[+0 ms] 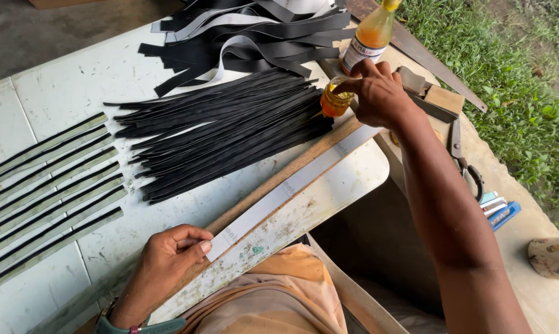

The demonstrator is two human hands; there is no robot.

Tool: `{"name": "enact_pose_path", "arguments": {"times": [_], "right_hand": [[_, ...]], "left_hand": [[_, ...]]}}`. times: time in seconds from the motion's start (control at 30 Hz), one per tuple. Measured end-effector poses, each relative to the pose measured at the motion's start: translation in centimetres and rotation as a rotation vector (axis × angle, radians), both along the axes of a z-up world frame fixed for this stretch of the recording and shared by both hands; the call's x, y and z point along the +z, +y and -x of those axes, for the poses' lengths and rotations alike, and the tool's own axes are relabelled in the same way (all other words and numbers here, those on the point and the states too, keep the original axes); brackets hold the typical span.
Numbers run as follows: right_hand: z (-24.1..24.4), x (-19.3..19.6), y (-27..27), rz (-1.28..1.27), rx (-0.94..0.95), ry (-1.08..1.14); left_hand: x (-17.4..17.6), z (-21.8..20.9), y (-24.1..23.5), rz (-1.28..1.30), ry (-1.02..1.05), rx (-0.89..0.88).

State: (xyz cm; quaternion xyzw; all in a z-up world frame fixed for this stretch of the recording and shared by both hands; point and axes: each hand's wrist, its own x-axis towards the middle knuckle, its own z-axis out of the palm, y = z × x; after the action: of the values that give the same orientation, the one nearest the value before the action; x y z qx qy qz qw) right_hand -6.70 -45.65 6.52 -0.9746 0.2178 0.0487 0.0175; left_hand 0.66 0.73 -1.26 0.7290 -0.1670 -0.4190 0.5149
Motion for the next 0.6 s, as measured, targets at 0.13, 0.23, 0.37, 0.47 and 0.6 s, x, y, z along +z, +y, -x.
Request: {"name": "enact_pose_path", "arguments": {"times": [0.13, 0.23, 0.37, 0.47, 0.6], "right_hand": [[-2.1, -0.9, -0.6, 0.024, 0.016, 0.116], [-3.4, -0.5, -0.7, 0.036, -0.016, 0.281], [-3.0, 0.8, -0.8, -0.03, -0.058, 0.324], [-1.4, 2.4, -1.0, -0.037, -0.076, 0.144], [3.7, 4.9, -1.2, -0.278, 0.172, -0.029]], "left_hand": [[0.2, -0.2, -0.2, -0.054, 0.082, -0.03], [0.9, -0.3, -0.4, -0.077, 0.109, -0.033], [1.4, -0.3, -0.5, -0.118, -0.013, -0.043], [0.9, -0.2, -0.2, -0.193, 0.036, -0.033], [-0.2, -0.3, 0.3, 0.033, 0.076, -0.012]]}}
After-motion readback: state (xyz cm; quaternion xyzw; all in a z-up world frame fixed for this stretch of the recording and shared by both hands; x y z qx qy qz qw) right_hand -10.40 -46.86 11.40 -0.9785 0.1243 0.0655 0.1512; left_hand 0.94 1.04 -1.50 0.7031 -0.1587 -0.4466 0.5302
